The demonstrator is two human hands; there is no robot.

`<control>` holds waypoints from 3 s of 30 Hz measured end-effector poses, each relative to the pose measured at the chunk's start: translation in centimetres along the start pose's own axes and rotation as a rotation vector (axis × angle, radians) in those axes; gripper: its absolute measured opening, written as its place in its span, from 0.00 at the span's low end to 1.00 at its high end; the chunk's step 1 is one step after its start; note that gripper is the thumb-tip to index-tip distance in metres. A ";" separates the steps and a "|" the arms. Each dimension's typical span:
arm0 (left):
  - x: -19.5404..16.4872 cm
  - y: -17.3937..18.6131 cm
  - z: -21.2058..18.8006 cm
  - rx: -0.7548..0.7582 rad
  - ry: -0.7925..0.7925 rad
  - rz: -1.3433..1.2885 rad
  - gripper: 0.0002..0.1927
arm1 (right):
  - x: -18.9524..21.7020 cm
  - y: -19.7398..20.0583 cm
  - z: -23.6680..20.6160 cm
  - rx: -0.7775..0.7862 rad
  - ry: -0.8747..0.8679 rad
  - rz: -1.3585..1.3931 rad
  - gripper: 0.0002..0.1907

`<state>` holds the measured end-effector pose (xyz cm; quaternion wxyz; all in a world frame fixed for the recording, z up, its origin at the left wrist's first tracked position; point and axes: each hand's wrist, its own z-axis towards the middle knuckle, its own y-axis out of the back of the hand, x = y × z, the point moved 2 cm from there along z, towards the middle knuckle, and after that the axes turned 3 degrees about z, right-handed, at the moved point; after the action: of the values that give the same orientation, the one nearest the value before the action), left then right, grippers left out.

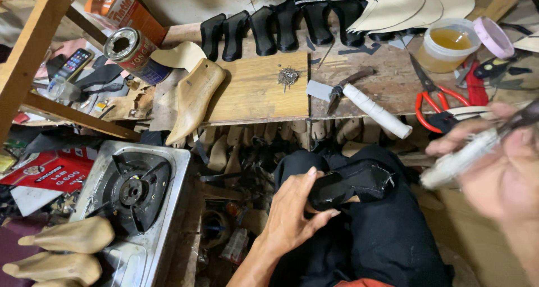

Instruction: The person assembles a black shoe on a wooden shoe last by hand, pressing and smoothing the upper around the last. They use a hammer to tap nails into the shoe last to secure the upper, then remove the last and place the finished shoe on a shelf. The person repeats the process with a second shoe.

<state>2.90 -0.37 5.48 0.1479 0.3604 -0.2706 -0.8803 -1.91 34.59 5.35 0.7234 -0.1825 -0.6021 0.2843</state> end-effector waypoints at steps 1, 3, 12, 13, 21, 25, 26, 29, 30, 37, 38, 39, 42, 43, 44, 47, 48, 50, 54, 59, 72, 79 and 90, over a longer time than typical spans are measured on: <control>-0.3 0.0 0.2 -0.001 -0.018 0.002 0.51 | -0.3 -0.8 -1.7 0.003 -0.046 0.142 0.31; -0.7 0.1 0.7 0.006 -0.061 0.019 0.51 | -1.7 -2.4 -4.2 0.123 -0.382 -0.139 0.26; -4.0 0.7 1.9 0.103 -0.176 0.135 0.46 | -3.5 -6.7 -5.8 0.551 -0.860 -1.068 0.19; -4.4 0.7 2.1 0.130 -0.177 0.155 0.44 | -3.0 -7.1 -5.5 0.593 -0.848 -1.126 0.19; -5.3 1.0 1.9 0.165 -0.181 0.188 0.34 | -1.0 -9.9 -4.6 0.550 -1.174 -1.288 0.21; -3.0 1.4 0.8 0.140 -0.073 0.059 0.30 | -2.4 -11.1 -2.8 0.818 -0.349 -1.279 0.23; -2.1 1.5 0.6 0.130 -0.034 0.016 0.30 | -2.8 -10.6 -2.1 0.838 -0.355 -1.280 0.25; -0.3 2.3 -1.0 0.152 0.136 -0.036 0.30 | -3.8 -8.8 0.8 0.845 -0.379 -1.418 0.24; 0.1 2.4 -1.5 0.211 0.184 0.010 0.31 | -4.0 -8.3 1.9 0.837 -0.389 -1.486 0.23; -2.2 -0.1 -1.3 0.339 0.078 0.323 0.41 | -6.7 -10.3 14.6 0.783 -0.426 -2.103 0.13; -2.8 -1.1 -0.8 0.331 0.050 0.332 0.43 | -7.3 -11.2 16.6 0.737 -0.387 -2.092 0.14; -3.1 -2.1 -0.2 0.326 0.069 0.372 0.46 | -8.0 -12.1 18.3 0.693 -0.353 -2.078 0.15; -2.9 -4.2 0.6 0.349 0.128 0.467 0.51 | -10.1 -14.6 22.0 0.583 -0.274 -2.164 0.17; -2.6 -4.6 0.6 0.383 0.150 0.483 0.50 | -10.5 -15.2 22.8 0.602 -0.234 -2.192 0.16; -2.2 -4.7 0.5 0.419 0.173 0.496 0.49 | -11.0 -15.9 23.4 0.622 -0.198 -2.218 0.16; -1.2 -4.5 0.1 0.466 0.206 0.437 0.47 | -11.9 -17.0 24.4 0.660 -0.138 -2.302 0.16; -1.0 -4.4 0.1 0.457 0.207 0.429 0.48 | -12.1 -17.2 24.6 0.668 -0.119 -2.333 0.16; -0.8 -4.1 0.2 0.440 0.205 0.413 0.48 | -12.3 -17.1 24.9 0.663 -0.055 -2.327 0.16; -0.5 -3.4 0.4 0.472 0.209 0.378 0.52 | -12.1 -14.4 25.5 0.621 -0.082 -2.252 0.17; 0.7 -1.0 0.0 0.450 0.218 0.275 0.52 | -9.8 -6.1 24.4 0.437 -0.394 -2.304 0.20; 5.6 -4.8 -4.7 -0.260 0.984 -1.604 0.43 | -6.3 -2.8 13.0 0.133 0.156 -2.066 0.24; 4.2 -6.5 -3.1 -0.355 0.960 -1.788 0.43 | -8.0 -9.7 -3.5 0.411 0.332 -1.176 0.20; 2.3 -8.6 -1.8 -0.351 1.100 -1.668 0.43 | -7.4 -11.6 -8.5 0.491 0.743 -1.229 0.17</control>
<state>2.06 4.84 -1.87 -0.3588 0.7630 0.3062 -0.4419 7.76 21.64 4.92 0.9268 0.2684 -0.2314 -0.1241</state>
